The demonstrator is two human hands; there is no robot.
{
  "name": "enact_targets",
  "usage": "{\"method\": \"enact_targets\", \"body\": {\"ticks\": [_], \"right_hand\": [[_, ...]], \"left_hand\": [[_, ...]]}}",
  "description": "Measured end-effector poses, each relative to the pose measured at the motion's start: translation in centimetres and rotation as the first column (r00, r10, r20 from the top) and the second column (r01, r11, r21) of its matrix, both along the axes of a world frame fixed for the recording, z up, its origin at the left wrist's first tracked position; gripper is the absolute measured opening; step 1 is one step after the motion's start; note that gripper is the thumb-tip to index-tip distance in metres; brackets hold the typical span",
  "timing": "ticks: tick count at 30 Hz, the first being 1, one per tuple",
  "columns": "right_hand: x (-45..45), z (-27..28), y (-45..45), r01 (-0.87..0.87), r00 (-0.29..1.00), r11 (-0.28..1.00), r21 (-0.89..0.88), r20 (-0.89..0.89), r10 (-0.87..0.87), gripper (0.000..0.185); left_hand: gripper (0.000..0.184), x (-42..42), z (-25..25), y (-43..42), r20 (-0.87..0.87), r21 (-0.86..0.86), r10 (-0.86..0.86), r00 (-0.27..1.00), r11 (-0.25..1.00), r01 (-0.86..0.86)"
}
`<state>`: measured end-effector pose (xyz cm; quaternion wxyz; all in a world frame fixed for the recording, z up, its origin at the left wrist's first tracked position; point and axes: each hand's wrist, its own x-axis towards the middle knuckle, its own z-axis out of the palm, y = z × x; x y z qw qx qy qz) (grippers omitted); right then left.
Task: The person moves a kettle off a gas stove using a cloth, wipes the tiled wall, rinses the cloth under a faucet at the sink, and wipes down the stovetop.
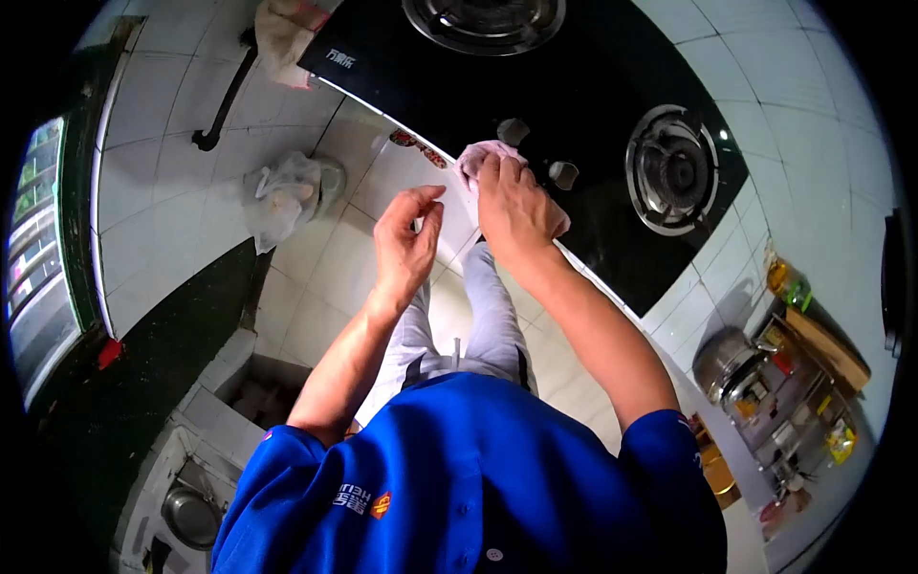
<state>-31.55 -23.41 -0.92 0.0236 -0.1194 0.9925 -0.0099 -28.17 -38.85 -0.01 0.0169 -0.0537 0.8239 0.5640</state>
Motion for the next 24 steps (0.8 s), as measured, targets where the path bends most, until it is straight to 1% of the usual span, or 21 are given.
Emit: {"method": "enact_targets", "body": {"ticks": [1, 4, 5, 6, 8, 9, 10, 11, 12, 14, 15, 16, 18, 19, 20, 21, 22, 24], "right_hand": [[-0.5, 0.2, -0.6, -0.015, 1.0, 1.0, 0.01, -0.002, 0.015, 0.026], [-4.2, 0.6, -3.5, -0.015, 1.0, 1.0, -0.003, 0.023, 0.015, 0.028], [-5.3, 0.9, -4.1, -0.024, 0.999, 1.0, -0.002, -0.026, 0.023, 0.029], [-6.2, 1.3, -5.0, 0.04, 0.995, 0.999, 0.025, 0.089, -0.042, 0.03], [-5.8, 1.6, -4.8, 0.073, 0.986, 0.997, -0.022, 0.15, -0.069, 0.029], [-4.9, 1.6, -4.4, 0.071, 0.987, 0.997, -0.01, 0.143, -0.069, 0.029], [-3.2, 1.3, -3.9, 0.102, 0.988, 0.993, -0.055, 0.123, -0.095, 0.028], [-2.6, 1.6, -3.9, 0.13, 0.987, 0.986, -0.1, 0.104, -0.12, 0.027], [-3.0, 1.4, -4.2, 0.122, 0.989, 0.989, -0.089, 0.095, -0.113, 0.027], [-3.6, 2.1, -4.8, 0.138, 0.974, 0.98, -0.141, 0.197, -0.109, 0.03], [-4.9, 1.9, -5.3, 0.072, 0.994, 0.961, -0.266, 0.095, -0.049, 0.029], [-6.7, 1.6, -6.3, 0.134, 0.985, 0.958, -0.252, 0.144, -0.1, 0.026], [-9.2, 1.6, -7.5, 0.045, 0.994, 0.971, -0.234, 0.104, -0.021, 0.024], [-9.9, 1.8, -7.3, 0.047, 0.995, 0.972, -0.228, 0.101, -0.025, 0.024], [-10.5, 2.2, -6.8, -0.004, 0.988, 0.976, -0.216, 0.149, 0.037, 0.025], [-11.1, 2.6, -6.1, -0.059, 0.975, 0.977, -0.206, 0.197, 0.1, 0.026], [-11.6, 3.0, -4.5, -0.14, 0.967, 0.972, -0.19, 0.186, 0.176, 0.034], [-13.3, 4.1, -1.1, -0.28, 0.926, 0.943, -0.179, 0.208, 0.314, 0.039]], "left_hand": [[0.02, 0.0, -0.2, -0.1, -0.021, 0.028, -0.001, 1.0, 1.0, 0.001], [0.021, -1.1, -0.5, -0.8, -0.002, 0.052, 0.009, 1.0, 0.999, -0.009], [0.021, -1.5, -0.7, -1.2, -0.015, 0.062, -0.006, 1.0, 0.998, 0.007], [0.021, -1.9, -0.8, -1.6, -0.009, 0.073, -0.004, 1.0, 0.997, 0.005], [0.02, -2.8, -0.4, -2.7, -0.034, 0.084, -0.027, 0.999, 0.996, 0.03], [0.02, -2.9, -0.2, -3.3, -0.043, 0.093, -0.034, 0.999, 0.995, 0.037], [0.02, -2.9, 0.0, -4.0, -0.051, 0.104, -0.03, 0.998, 0.994, 0.035], [0.019, -2.7, 0.3, -4.6, -0.02, 0.103, -0.059, 0.998, 0.993, 0.06], [0.019, -2.6, 0.5, -5.2, 0.011, 0.103, -0.084, 0.996, 0.991, 0.082], [0.02, -2.4, 0.6, -6.0, 0.018, 0.138, -0.088, 0.996, 0.987, 0.085], [0.02, -2.3, 0.5, -6.4, 0.002, 0.155, -0.105, 0.994, 0.983, 0.104], [0.02, -2.2, 0.5, -6.8, -0.015, 0.17, -0.121, 0.992, 0.978, 0.122], [0.02, -2.4, 0.9, -7.6, -0.03, 0.192, -0.136, 0.99, 0.971, 0.139], [0.02, -2.4, 1.4, -8.3, 0.006, 0.188, -0.151, 0.989, 0.971, 0.147], [0.02, -2.3, 1.7, -8.9, 0.043, 0.181, -0.165, 0.985, 0.971, 0.155], [0.021, -2.4, 1.7, -9.5, -0.011, 0.125, -0.17, 0.985, 0.978, 0.17], [0.021, -2.5, 1.6, -10.1, -0.015, 0.128, -0.165, 0.986, 0.978, 0.166], [0.021, -2.5, 1.1, -10.9, -0.035, 0.098, -0.148, 0.988, 0.984, 0.151]]}}
